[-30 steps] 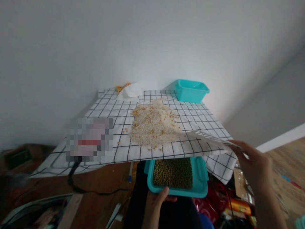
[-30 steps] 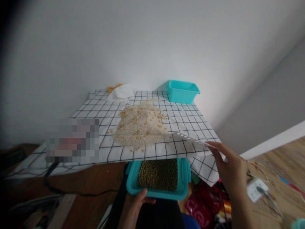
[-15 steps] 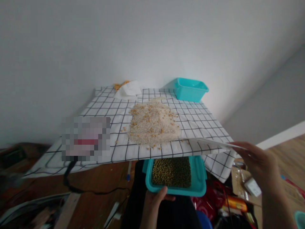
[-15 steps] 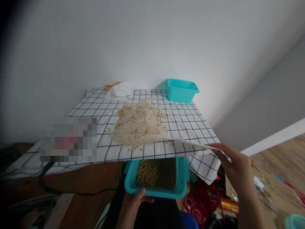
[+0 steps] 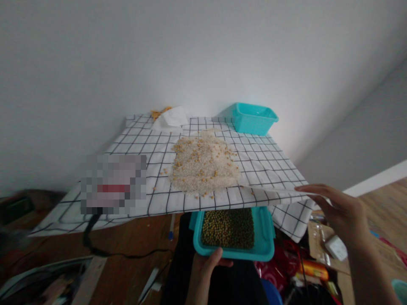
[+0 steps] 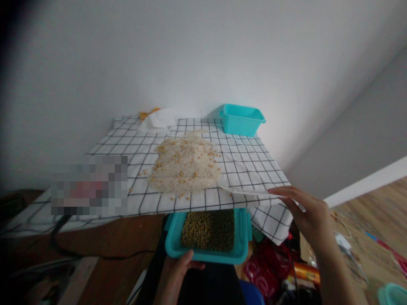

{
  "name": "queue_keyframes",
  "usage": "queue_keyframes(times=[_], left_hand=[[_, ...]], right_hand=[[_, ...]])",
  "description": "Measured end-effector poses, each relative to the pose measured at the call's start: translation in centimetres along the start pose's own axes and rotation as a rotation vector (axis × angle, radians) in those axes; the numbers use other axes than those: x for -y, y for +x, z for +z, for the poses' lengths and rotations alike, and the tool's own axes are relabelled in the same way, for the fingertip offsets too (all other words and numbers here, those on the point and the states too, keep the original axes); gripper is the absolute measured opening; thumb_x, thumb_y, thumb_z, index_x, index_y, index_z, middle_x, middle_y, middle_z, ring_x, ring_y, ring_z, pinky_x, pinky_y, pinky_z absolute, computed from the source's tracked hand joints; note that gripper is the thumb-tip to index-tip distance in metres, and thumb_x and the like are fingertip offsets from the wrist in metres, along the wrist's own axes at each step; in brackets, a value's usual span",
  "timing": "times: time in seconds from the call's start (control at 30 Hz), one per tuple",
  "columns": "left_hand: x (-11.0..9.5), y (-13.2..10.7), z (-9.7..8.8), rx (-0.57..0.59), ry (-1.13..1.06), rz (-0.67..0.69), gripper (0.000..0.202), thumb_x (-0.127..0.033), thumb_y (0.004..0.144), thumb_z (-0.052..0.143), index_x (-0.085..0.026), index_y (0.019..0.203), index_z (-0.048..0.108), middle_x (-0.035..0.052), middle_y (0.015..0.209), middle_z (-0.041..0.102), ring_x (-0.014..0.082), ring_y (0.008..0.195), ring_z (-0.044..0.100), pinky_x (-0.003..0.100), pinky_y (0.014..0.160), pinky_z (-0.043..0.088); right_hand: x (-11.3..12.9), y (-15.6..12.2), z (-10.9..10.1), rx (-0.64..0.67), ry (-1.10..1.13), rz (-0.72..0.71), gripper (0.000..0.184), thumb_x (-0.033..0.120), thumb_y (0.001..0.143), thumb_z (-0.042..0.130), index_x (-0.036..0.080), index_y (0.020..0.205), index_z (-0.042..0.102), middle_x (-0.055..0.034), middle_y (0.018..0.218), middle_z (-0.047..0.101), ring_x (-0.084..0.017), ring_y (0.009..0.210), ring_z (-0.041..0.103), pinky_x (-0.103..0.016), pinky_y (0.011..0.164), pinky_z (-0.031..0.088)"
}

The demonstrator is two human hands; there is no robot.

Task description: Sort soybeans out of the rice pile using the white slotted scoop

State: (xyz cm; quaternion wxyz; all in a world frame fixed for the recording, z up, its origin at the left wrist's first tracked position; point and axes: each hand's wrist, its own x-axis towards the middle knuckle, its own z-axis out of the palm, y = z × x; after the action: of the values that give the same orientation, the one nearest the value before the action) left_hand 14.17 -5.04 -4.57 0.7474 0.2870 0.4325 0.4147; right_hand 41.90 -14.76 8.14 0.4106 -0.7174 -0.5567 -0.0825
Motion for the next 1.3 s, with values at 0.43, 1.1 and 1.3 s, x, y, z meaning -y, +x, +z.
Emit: queue_keyframes(times=[0.43,1.1,1.3], left_hand=[[1.3,1.0,-0.1,-0.02,0.003,-0.011,0.042,-0.051,0.04,0.096,-0.02,0.065,0.081,0.0019,0.059,0.078,0.0203,0.048,0.069,0.025,0.035,0.056],[1.9,1.1,-0.6,-0.035,0.043,-0.021,0.036,-0.043,0.045,0.093,-0.018,0.063,0.076,0.0054,0.058,0.075,0.0238,0.046,0.068,0.033,0.04,0.057],[1.8,1.1,-0.4,-0.036,0.03,-0.021,0.035,-0.043,0.045,0.092,-0.018,0.063,0.076,0.0051,0.059,0.076,0.0233,0.05,0.069,0.029,0.039,0.057]], right_hand=[[-1.2,0.2,-1.1,0.064,0.049,-0.031,0.018,0.026,0.096,0.06,0.03,0.1,0.078,-0.0008,0.106,0.08,-0.02,0.101,0.075,-0.031,0.09,0.058],[0.9,-2.0,-2.1,-0.065,0.165,0.127,0.017,0.031,0.091,0.064,0.033,0.089,0.081,-0.0017,0.095,0.08,-0.023,0.091,0.075,-0.031,0.083,0.057],[0.1,-1.1,-1.6,-0.031,0.008,0.099,0.017,0.035,0.091,0.064,0.03,0.094,0.081,-0.0039,0.096,0.08,-0.024,0.089,0.075,-0.032,0.08,0.058]])
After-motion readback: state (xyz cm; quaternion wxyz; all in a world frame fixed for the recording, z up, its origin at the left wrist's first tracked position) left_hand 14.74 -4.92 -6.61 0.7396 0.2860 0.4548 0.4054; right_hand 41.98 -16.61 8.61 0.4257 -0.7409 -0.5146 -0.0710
